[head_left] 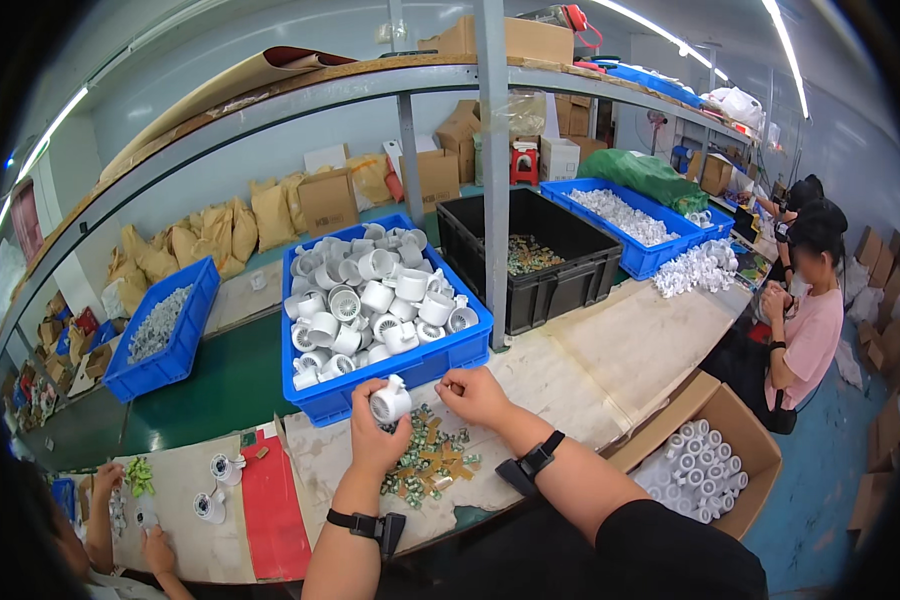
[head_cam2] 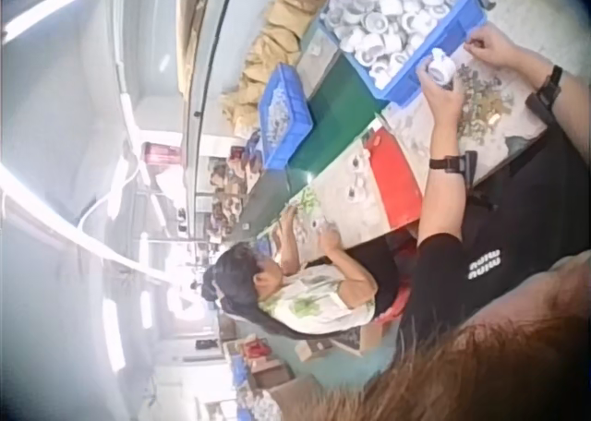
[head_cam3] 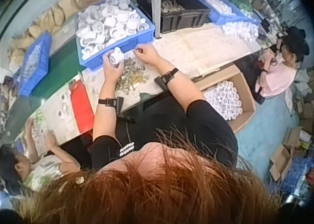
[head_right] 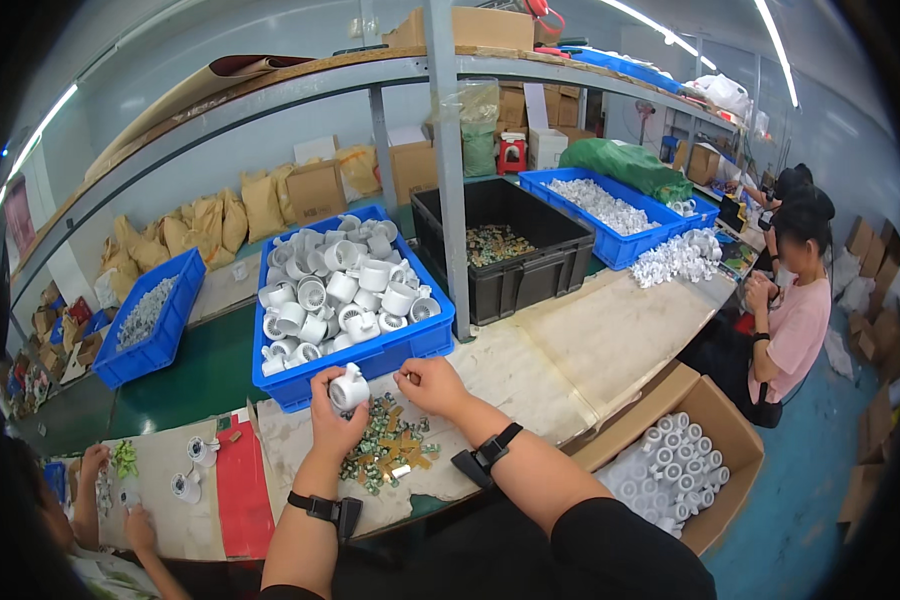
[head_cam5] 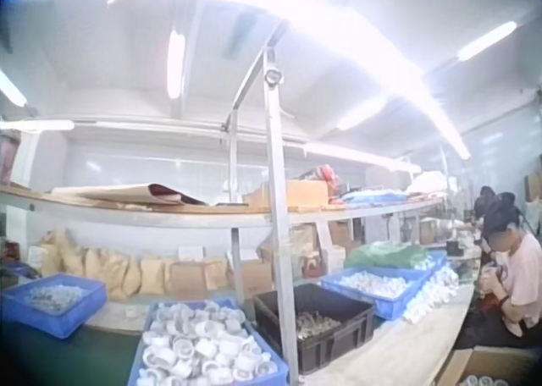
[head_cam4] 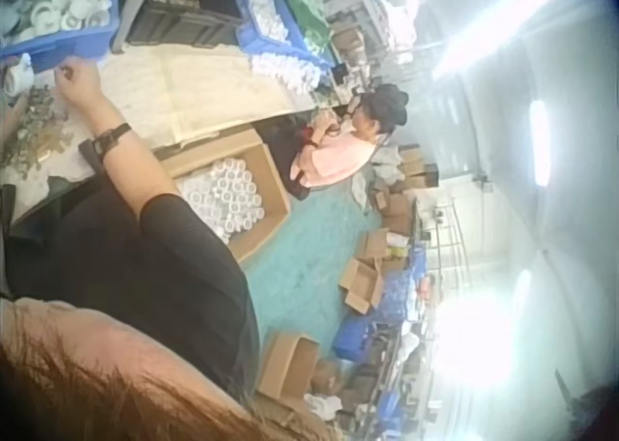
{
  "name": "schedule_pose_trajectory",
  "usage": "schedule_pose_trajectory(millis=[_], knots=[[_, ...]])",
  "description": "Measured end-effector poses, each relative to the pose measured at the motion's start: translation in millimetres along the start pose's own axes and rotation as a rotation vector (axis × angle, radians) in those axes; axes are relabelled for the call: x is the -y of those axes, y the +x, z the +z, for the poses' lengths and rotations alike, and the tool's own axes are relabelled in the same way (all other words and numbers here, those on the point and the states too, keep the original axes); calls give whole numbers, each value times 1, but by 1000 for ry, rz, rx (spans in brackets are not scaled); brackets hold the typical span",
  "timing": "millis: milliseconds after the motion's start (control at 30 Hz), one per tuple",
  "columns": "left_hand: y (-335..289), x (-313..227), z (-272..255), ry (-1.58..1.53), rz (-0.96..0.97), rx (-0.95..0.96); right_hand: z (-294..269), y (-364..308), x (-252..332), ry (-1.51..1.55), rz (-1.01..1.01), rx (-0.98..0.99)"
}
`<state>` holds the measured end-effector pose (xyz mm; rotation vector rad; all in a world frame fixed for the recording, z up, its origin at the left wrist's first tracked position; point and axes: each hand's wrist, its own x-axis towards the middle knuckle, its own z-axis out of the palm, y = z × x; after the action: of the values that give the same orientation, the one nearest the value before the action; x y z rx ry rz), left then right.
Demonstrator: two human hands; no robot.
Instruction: Manually assemble small electronic or mechanical components into white plastic housings.
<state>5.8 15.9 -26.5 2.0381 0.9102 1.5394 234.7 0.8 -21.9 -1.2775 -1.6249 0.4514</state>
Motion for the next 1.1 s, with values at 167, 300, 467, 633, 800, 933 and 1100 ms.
schedule_pose_trajectory(millis=[167,300,467,633,800,933,1100], knots=[[-3,15,-3,-2,-94,12,5,-3,-1,-36,-73,45],[-2,7,1,-20,-134,18,4,-3,-1,-25,-38,43],[3,4,-3,104,6,50,4,-3,-5,-17,-38,43],[2,0,-1,42,-47,52,4,-2,-6,-33,-76,86],[4,-1,-2,90,-41,10,4,-2,-4,-65,-33,115],[4,3,-1,127,-44,-21,3,-2,0,-56,-29,106],[3,6,-1,118,-65,-30,3,-2,-1,-60,-11,113]])
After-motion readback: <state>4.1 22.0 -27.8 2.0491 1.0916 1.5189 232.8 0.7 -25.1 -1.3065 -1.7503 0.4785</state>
